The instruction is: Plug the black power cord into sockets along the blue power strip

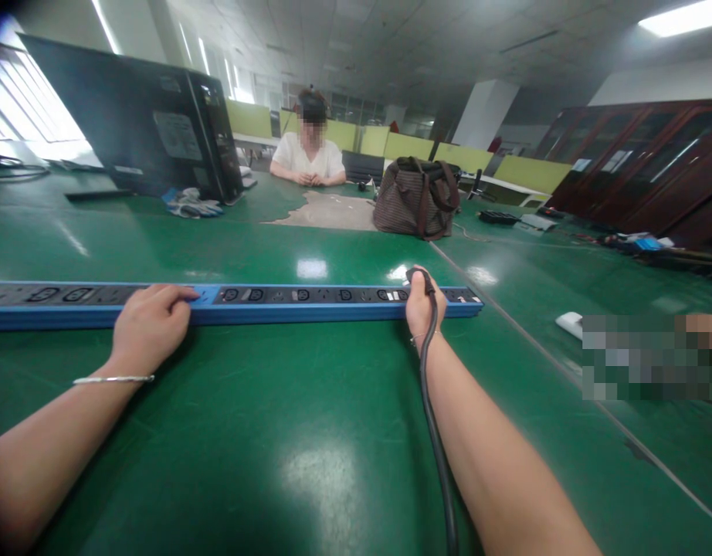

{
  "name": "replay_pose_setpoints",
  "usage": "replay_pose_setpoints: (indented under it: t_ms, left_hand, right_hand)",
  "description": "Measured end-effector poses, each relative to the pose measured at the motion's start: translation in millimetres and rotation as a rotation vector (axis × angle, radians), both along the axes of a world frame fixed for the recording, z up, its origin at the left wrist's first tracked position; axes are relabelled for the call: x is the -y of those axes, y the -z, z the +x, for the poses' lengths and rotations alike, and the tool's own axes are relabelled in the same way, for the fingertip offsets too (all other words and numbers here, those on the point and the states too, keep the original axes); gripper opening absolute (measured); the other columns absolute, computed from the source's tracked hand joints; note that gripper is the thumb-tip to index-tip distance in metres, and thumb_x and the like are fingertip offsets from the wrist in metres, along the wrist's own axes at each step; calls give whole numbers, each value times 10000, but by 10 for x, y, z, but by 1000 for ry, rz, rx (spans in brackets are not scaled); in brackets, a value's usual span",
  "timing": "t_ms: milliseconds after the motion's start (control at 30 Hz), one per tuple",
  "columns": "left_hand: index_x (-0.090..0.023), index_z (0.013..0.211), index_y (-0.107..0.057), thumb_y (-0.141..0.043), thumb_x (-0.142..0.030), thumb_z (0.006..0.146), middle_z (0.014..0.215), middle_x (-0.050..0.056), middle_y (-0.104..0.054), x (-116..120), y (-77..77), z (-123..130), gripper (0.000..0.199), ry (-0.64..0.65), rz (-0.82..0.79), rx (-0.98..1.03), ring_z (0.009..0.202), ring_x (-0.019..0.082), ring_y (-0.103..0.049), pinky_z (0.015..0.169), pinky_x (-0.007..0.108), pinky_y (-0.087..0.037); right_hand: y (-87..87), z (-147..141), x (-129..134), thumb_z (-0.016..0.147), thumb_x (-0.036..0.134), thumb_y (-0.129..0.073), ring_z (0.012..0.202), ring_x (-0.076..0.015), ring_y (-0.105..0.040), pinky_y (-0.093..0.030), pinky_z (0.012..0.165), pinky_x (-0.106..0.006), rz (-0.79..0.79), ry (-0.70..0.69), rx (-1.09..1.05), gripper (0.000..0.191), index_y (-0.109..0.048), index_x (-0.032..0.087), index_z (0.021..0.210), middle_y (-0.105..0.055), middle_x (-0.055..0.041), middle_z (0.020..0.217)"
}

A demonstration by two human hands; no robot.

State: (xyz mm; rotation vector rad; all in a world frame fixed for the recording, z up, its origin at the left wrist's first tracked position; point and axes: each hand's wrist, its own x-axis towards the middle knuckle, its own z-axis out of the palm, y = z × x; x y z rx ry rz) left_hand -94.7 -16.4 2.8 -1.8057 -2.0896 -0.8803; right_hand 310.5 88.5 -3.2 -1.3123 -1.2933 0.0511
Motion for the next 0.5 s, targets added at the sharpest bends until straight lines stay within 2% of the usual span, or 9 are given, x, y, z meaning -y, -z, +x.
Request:
replay_pose_setpoints:
  t_ms: [133,233,333,500]
  left_hand:
    - [-174,902,-667,-361,-222,811,986,79,-662,2,-6,6,323,3,7,1,947,228,-556,937,361,-412]
    - [-165,912,-670,-353,-224,814,989,86,-662,1,1,-2,336,3,8,-10,941,231,-554,932,360,-412]
    - [-175,910,-669,-356,-224,817,978,76,-661,-2,15,-15,330,2,10,-17,931,228,-554,926,365,-415]
    - [-181,905,-668,-350,-226,810,960,75,-664,-14,26,-15,335,-5,17,-22,922,225,-553,919,371,-420]
  right_hand:
    - [-16,372,-59,848,472,-431,979,-226,-640,-468,923,-418,-22,-1,-5,413,-683,185,1004,-713,-77,994]
    - [-30,538,-73,827,415,-448,1060,-236,-605,-405,1003,-440,-69,8,115,357,-697,197,959,-702,-72,1033]
    - [-33,590,-82,812,385,-443,1171,-252,-536,-333,1065,-451,-150,15,185,345,-707,203,939,-694,-69,1064]
    - [4,598,-122,823,393,-428,1247,-261,-474,-309,1077,-450,-282,0,244,375,-702,203,995,-670,-75,1135]
